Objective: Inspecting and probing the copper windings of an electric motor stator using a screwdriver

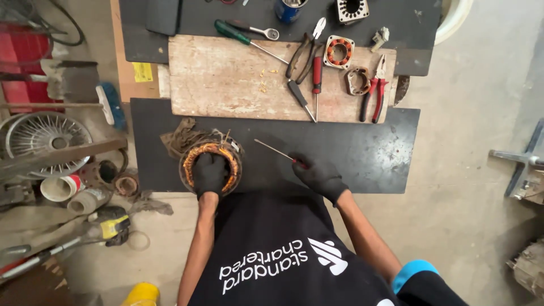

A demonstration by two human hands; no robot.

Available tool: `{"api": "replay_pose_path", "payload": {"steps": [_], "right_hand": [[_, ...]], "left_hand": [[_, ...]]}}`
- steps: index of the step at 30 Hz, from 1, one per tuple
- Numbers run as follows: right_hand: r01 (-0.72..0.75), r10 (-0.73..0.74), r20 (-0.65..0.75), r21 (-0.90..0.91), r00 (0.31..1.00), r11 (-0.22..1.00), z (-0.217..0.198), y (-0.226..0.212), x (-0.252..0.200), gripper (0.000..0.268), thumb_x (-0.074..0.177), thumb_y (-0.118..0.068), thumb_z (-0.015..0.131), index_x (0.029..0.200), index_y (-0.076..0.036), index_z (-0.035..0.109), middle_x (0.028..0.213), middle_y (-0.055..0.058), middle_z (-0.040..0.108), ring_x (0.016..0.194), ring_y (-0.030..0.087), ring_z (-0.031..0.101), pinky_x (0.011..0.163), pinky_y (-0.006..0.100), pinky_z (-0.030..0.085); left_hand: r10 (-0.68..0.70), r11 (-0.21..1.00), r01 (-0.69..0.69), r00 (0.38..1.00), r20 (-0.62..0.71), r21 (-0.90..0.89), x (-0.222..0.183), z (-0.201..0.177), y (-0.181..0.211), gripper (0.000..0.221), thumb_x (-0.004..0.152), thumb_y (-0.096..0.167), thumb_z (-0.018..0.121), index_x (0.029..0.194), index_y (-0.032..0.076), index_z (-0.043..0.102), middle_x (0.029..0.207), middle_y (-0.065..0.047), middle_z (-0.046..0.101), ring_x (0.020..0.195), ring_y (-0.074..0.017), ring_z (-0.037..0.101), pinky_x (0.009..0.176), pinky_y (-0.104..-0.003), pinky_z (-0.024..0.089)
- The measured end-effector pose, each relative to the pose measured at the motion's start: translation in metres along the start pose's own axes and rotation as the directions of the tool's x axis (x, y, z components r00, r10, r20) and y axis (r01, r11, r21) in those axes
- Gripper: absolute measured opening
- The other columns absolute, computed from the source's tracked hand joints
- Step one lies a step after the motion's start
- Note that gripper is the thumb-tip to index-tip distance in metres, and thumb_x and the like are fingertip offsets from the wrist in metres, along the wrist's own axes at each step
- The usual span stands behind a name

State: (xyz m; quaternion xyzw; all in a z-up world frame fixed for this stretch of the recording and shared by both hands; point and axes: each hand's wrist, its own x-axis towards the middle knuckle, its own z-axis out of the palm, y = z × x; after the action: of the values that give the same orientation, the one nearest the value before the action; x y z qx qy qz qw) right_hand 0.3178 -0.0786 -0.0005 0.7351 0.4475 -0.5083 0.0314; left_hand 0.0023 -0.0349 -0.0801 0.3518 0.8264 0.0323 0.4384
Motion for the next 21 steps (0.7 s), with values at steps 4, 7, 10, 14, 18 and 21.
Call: {"api": "replay_pose_path", "payload": {"steps": [4, 7, 10, 14, 18, 21], "right_hand": [[-0.135, 0.128, 0.074, 0.091, 0.989, 0.987, -0.021, -0.052, -0.071, 0.043, 0.089, -0.066, 0.06, 0.131, -0.059, 0.061, 0.12, -0.01, 0.075, 0.119, 0.017, 0.067, 0.108, 0.034, 0.05], [-0.091, 0.08, 0.05, 0.284, 0.996, 0.955, -0.007, -0.061, -0.109, 0.04, 0.099, -0.043, 0.057, 0.138, -0.048, 0.066, 0.115, 0.01, 0.078, 0.111, 0.038, 0.07, 0.106, 0.044, 0.047], [-0.035, 0.039, -0.021, 0.164, 0.999, 0.986, 0.014, -0.062, -0.116, 0.042, 0.092, -0.047, 0.066, 0.134, -0.052, 0.064, 0.117, 0.002, 0.078, 0.114, 0.028, 0.071, 0.101, 0.037, 0.056], [0.026, -0.014, -0.169, 0.071, 0.985, 0.997, 0.05, -0.069, -0.124, 0.043, 0.093, -0.042, 0.065, 0.135, -0.051, 0.063, 0.113, 0.006, 0.079, 0.105, 0.033, 0.072, 0.099, 0.044, 0.058], [0.173, -0.169, -0.164, 0.009, 0.972, 0.985, 0.076, -0.052, -0.107, 0.05, 0.095, -0.042, 0.064, 0.143, -0.053, 0.052, 0.114, 0.003, 0.078, 0.105, 0.03, 0.073, 0.094, 0.043, 0.061], [0.01, -0.01, -0.177, 0.0, 0.984, 1.0, 0.067, -0.082, -0.132, 0.046, 0.097, -0.049, 0.058, 0.142, -0.059, 0.049, 0.118, 0.002, 0.078, 0.109, 0.03, 0.072, 0.102, 0.045, 0.056]], "left_hand": [[0.081, 0.996, -0.082, 0.996, 0.045, 0.029, 0.002, -0.009, -0.009, 0.035, 0.091, 0.043, 0.056, 0.096, 0.012, 0.073, 0.088, -0.01, 0.077, 0.104, -0.0289, 0.072, 0.096, -0.046, 0.058], [0.12, 0.992, -0.124, 0.985, 0.127, 0.025, -0.037, -0.039, 0.011, 0.039, 0.097, 0.05, 0.053, 0.117, 0.02, 0.069, 0.126, -0.009, 0.072, 0.127, -0.0356, 0.06, 0.115, -0.049, 0.046], [0.247, 0.967, -0.247, 0.969, 0.006, 0.055, -0.079, -0.086, 0.054, 0.037, 0.103, 0.042, 0.054, 0.13, 0.018, 0.064, 0.126, -0.019, 0.069, 0.126, -0.038, 0.06, 0.113, -0.053, 0.048], [0.776, 0.63, -0.765, 0.613, -0.149, 0.134, -0.057, -0.096, 0.051, 0.04, 0.089, 0.035, 0.078, 0.123, 0.015, 0.071, 0.115, -0.014, 0.074, 0.115, -0.0361, 0.066, 0.096, -0.049, 0.056], [0.759, 0.614, -0.767, 0.638, 0.129, 0.184, -0.04, -0.084, 0.089, 0.031, 0.088, 0.043, 0.074, 0.106, 0.019, 0.078, 0.105, -0.011, 0.076, 0.11, -0.0367, 0.068, 0.099, -0.05, 0.054], [0.707, 0.677, -0.698, 0.705, 0.054, 0.234, 0.011, -0.037, 0.062, 0.038, 0.083, 0.059, 0.077, 0.089, 0.022, 0.081, 0.086, 0.0, 0.078, 0.093, -0.0257, 0.075, 0.091, -0.039, 0.059]]}}
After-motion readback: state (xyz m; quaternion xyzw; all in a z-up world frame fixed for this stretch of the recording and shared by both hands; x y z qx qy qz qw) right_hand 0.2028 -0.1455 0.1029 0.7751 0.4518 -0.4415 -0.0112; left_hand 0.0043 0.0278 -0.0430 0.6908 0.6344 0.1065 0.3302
